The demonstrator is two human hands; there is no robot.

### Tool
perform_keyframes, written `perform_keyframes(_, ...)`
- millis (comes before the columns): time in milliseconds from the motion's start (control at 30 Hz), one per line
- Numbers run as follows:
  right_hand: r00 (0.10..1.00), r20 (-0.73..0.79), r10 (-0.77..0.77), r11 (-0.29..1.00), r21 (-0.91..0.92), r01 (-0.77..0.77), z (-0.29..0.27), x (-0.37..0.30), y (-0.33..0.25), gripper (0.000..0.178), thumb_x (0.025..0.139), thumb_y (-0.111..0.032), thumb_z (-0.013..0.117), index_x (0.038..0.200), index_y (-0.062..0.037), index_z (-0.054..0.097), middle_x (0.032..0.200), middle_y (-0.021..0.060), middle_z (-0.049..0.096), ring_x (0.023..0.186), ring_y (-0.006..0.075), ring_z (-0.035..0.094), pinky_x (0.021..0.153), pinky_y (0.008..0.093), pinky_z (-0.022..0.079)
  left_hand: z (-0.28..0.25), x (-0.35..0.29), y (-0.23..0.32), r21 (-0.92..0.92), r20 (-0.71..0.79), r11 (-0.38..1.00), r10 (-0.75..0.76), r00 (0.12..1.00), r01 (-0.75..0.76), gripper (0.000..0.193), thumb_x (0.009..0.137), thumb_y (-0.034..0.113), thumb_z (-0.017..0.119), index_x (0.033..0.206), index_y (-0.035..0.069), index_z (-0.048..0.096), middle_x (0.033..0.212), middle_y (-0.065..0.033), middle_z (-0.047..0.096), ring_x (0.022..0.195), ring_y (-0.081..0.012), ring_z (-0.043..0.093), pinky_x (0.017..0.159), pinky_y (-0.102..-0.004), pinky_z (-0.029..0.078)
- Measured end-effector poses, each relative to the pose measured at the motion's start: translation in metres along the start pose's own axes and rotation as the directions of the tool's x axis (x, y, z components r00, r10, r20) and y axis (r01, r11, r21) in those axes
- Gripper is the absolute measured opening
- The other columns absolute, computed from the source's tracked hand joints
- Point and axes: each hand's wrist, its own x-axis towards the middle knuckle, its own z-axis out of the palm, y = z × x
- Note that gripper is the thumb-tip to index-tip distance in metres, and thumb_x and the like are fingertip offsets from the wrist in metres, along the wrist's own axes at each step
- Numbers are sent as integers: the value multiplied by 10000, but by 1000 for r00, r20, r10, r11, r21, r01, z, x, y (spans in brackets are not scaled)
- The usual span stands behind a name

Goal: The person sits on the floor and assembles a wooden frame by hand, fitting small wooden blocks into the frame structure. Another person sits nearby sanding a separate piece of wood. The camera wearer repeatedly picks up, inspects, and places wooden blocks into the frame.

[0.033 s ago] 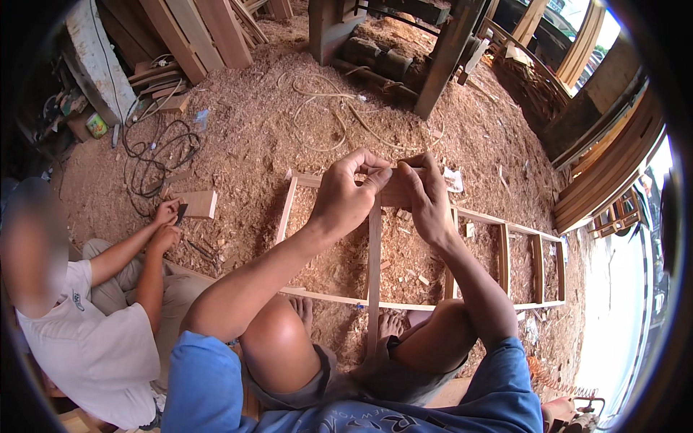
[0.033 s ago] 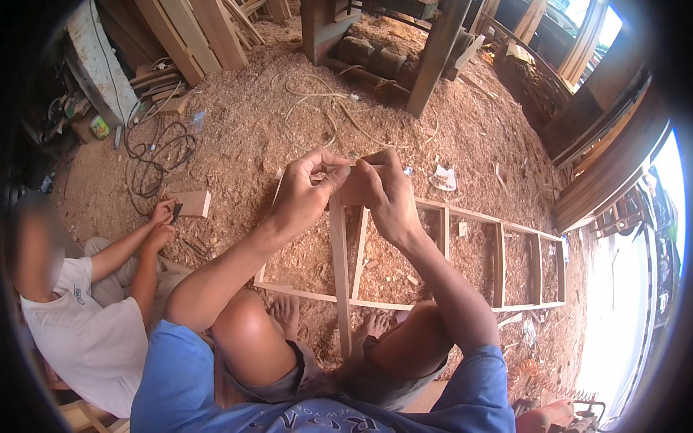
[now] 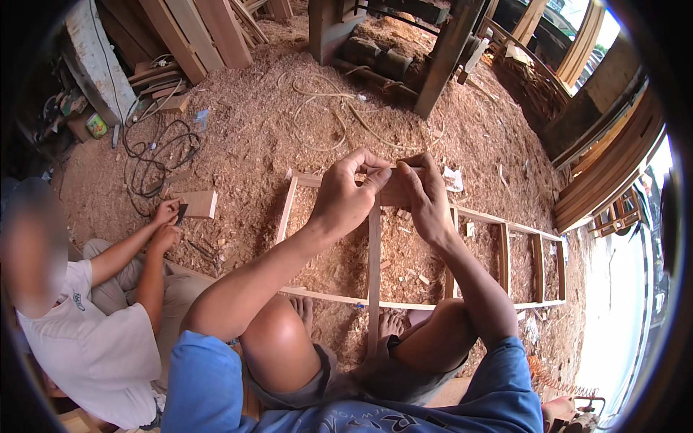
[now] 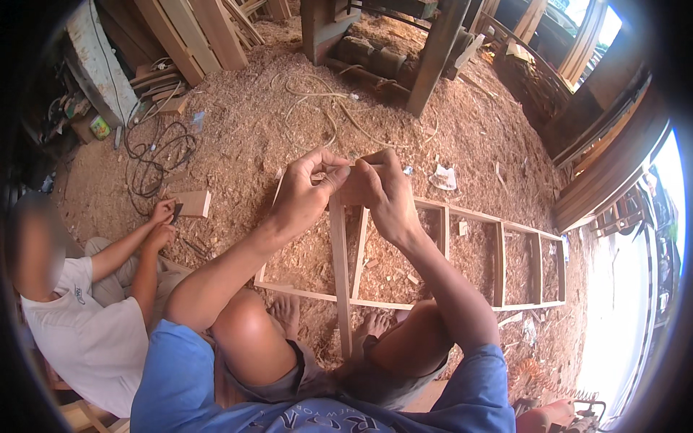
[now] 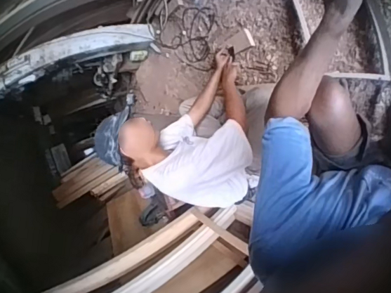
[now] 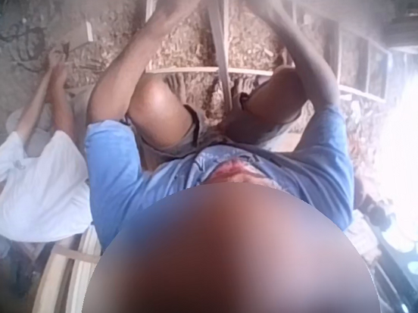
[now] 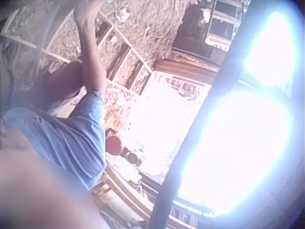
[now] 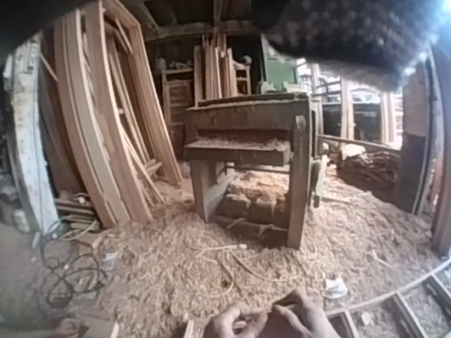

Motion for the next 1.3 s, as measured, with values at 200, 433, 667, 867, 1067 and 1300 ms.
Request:
perform_keyframes(200,999,38,-15,989,150,9,-3,11,9,516,1044,-453,458,1355,-41,442,1179,172,610,1061,214,609,907,373,505,0,7,-10,-4,-4,999,40,999,-40,194,963,209,660,1012,22,658,909,-82,677,868,-143,613,779,-310,500)
perform_keyframes(433,999,-18,48,997,56,-47,-9,18,2,914,929,-646,540,1544,-74,181,1419,268,397,1110,345,603,902,436,538,1,29,-15,-107,-292,994,-32,956,0,198,957,188,661,1021,1,658,956,-109,673,900,-196,612,839,-344,490)
perform_keyframes(667,971,62,-232,763,-607,221,19,13,4,1146,765,-384,808,1563,-22,69,1464,301,332,1313,441,451,1067,490,438,-15,45,-28,-289,-547,957,-197,814,38,210,985,188,629,1064,-6,640,1059,-119,654,985,-212,608,909,-361,480)
perform_keyframes(867,998,14,-58,729,-683,52,13,31,2,1215,708,-336,817,1575,-40,18,1378,290,475,1018,426,654,780,462,575,14,45,-31,-598,-545,800,-360,757,-50,186,1008,193,601,1076,20,601,1138,-78,608,984,-151,580,813,-282,510)
perform_keyframes(1067,989,-60,-137,806,-587,76,18,39,14,1237,701,-328,830,1581,-92,-6,1176,300,637,940,440,686,732,467,573,26,45,-40,-439,-536,892,-166,828,-105,174,999,156,613,1053,-9,610,1081,-94,616,966,-152,570,875,-318,476)
perform_keyframes(1300,979,-64,-194,852,-505,136,15,34,19,1203,680,-191,839,1573,-104,37,1164,263,621,952,421,678,795,446,564,30,38,-38,-436,-505,895,-157,849,-94,190,999,160,609,1070,-16,603,1086,-116,617,1001,-173,579,909,-328,474)
